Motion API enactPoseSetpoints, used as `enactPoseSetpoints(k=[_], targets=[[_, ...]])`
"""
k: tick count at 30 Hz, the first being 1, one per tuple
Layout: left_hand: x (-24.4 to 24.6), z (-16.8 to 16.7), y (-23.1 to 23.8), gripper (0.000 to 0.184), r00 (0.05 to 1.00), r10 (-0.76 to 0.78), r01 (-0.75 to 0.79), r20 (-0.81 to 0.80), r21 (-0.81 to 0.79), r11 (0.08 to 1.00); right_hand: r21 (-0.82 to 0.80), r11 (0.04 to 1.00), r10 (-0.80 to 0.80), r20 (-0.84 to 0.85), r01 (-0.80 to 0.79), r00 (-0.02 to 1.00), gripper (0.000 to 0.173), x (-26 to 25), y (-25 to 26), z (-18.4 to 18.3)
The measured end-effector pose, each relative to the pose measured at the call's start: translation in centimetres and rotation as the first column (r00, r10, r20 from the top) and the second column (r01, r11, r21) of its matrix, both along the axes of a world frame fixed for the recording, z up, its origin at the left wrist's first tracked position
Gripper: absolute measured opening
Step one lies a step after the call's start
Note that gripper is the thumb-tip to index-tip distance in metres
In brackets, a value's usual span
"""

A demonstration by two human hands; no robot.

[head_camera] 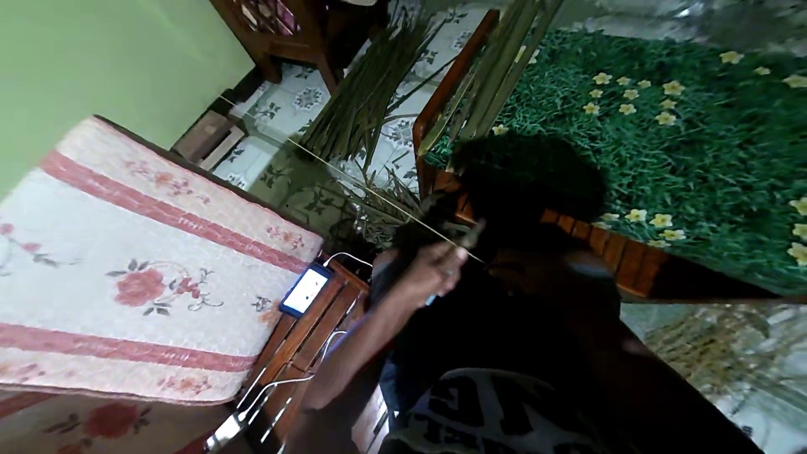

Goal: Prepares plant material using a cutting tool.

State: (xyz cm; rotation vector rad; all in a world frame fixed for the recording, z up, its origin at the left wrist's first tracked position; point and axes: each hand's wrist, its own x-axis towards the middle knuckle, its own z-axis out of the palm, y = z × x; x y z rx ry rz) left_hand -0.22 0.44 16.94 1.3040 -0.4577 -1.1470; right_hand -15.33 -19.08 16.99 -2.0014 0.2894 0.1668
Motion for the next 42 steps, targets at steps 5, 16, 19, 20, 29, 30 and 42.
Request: enactPoseSetpoints(k=[5,16,19,20,29,30,42], targets=[[2.4,0.4,0.7,0.038,0.98,0.165,-0.183,-0.11,-0.179,0.967,0.009,1.0,-0.028,-0.013,0.028,1.0,0.026,-0.9,0.3,-0.1],[4.5,1.4,4.6,0.041,0.915,0.339,-0.384,-0.219,-0.216,0.898,-0.079,0.993,0.09,0.065,-0.085,0.994,0.027,-3.3,-2.2,-2.7],[5.2,0.8,5.4,0.041,0.904,0.366,-0.418,-0.223,-0.271,0.867,0.047,0.994,0.106,-0.122,-0.1,0.987,0.028,-3.2,-1.9,-1.9],[4.0,0.6,5.0,0.039,0.922,0.326,-0.371,-0.209,-0.237,0.898,0.062,0.992,0.12,-0.111,-0.113,0.987,0.029,-2.8,-1.4,-1.7],[5.9,2.3,7.6,0.038,0.929,0.337,-0.369,-0.156,-0.299,0.88,0.176,0.951,0.276,-0.116,-0.254,0.954,0.028,-1.4,-2.2,-1.2],[5.7,2.0,7.7,0.038,0.935,0.314,-0.351,-0.165,-0.297,0.888,0.179,0.948,0.285,-0.11,-0.263,0.952,0.029,-1.3,-2.3,-1.3],[6.4,0.8,7.8,0.04,0.923,0.345,-0.38,-0.168,-0.276,0.883,0.15,0.984,0.127,-0.179,-0.1,0.976,0.028,-4.4,-3.2,-3.2]])
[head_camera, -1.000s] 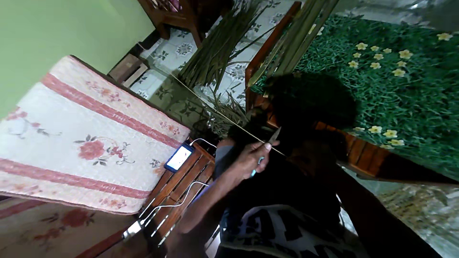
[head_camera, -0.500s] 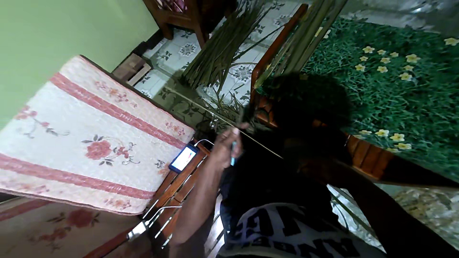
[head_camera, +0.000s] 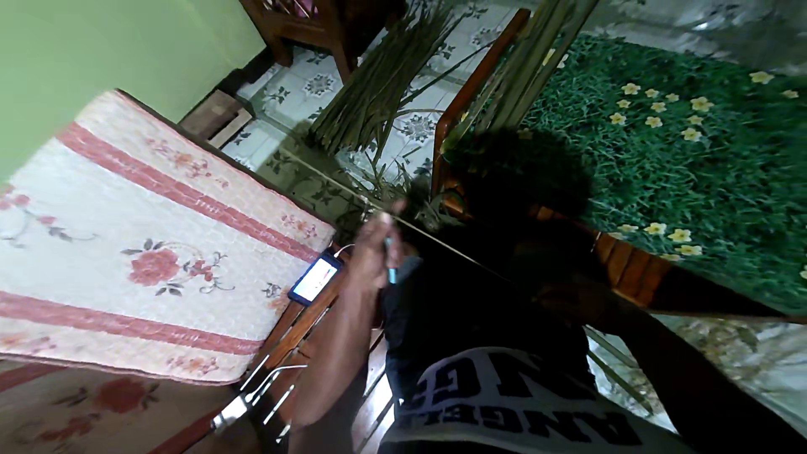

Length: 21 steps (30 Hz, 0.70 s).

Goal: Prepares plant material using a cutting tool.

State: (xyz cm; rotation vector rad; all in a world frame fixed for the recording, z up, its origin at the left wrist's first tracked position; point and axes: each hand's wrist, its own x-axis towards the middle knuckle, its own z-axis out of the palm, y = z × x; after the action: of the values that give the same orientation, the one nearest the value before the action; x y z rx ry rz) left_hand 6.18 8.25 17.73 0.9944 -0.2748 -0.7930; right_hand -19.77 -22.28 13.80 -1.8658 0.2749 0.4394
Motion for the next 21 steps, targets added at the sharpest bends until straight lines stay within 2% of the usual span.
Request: enactPoseSetpoints(k=[2,3,4,5,8,10,13,15,17,18,21], targets=[[-4.4,-0.7,-2.8,0.029,0.977,-0.212,0.213,-0.025,0.1,0.972,-0.042,0.999,0.008,0.057,-0.006,0.998,0.026,0.9,1.1,0.4],[-6.3,-0.5,-3.9,0.02,0.955,-0.295,0.294,-0.014,0.141,0.945,-0.074,0.997,0.022,0.076,-0.016,0.997,0.024,1.2,1.6,0.6],[-7.1,-0.1,-4.5,0.019,0.944,-0.331,0.327,-0.004,0.156,0.932,-0.108,0.994,0.026,0.081,-0.017,0.996,0.022,1.3,1.8,0.6],[-6.8,0.2,-4.4,0.021,0.947,-0.32,0.317,0.001,0.145,0.937,-0.129,0.992,0.009,0.039,-0.004,0.999,0.02,1.0,1.8,0.6],[-3.5,0.5,-1.4,0.023,0.992,-0.122,0.121,0.018,0.079,0.99,-0.113,0.986,-0.131,-0.105,0.119,0.986,0.017,-1.9,0.8,-0.4],[-2.3,-0.4,0.1,0.036,1.0,-0.017,0.016,0.012,0.023,1.0,-0.1,0.984,-0.162,-0.133,0.149,0.978,0.016,-3.3,0.3,-0.9],[-5.1,-2.0,-1.1,0.021,0.995,-0.071,0.075,-0.066,0.061,0.995,-0.154,0.985,-0.1,-0.182,0.072,0.978,0.027,-1.9,2.5,0.9],[-8.6,-1.6,-2.8,0.019,0.977,-0.205,0.211,-0.06,0.155,0.965,-0.165,0.983,-0.094,-0.069,0.082,0.993,0.025,-0.3,4.6,1.6],[-9.9,-1.6,-3.0,0.021,0.956,-0.287,0.292,-0.053,0.172,0.941,-0.156,0.985,-0.062,0.046,0.068,0.997,0.024,0.3,5.5,0.9],[-9.3,-1.4,-2.3,0.021,0.961,-0.265,0.274,-0.074,0.159,0.949,-0.15,0.988,-0.043,0.007,0.044,0.999,0.023,0.4,5.7,1.3],[-4.8,-1.6,1.3,0.025,0.994,-0.033,0.042,-0.104,0.087,0.995,-0.139,0.99,-0.025,-0.165,0.002,0.986,0.022,-1.3,4.1,0.9]])
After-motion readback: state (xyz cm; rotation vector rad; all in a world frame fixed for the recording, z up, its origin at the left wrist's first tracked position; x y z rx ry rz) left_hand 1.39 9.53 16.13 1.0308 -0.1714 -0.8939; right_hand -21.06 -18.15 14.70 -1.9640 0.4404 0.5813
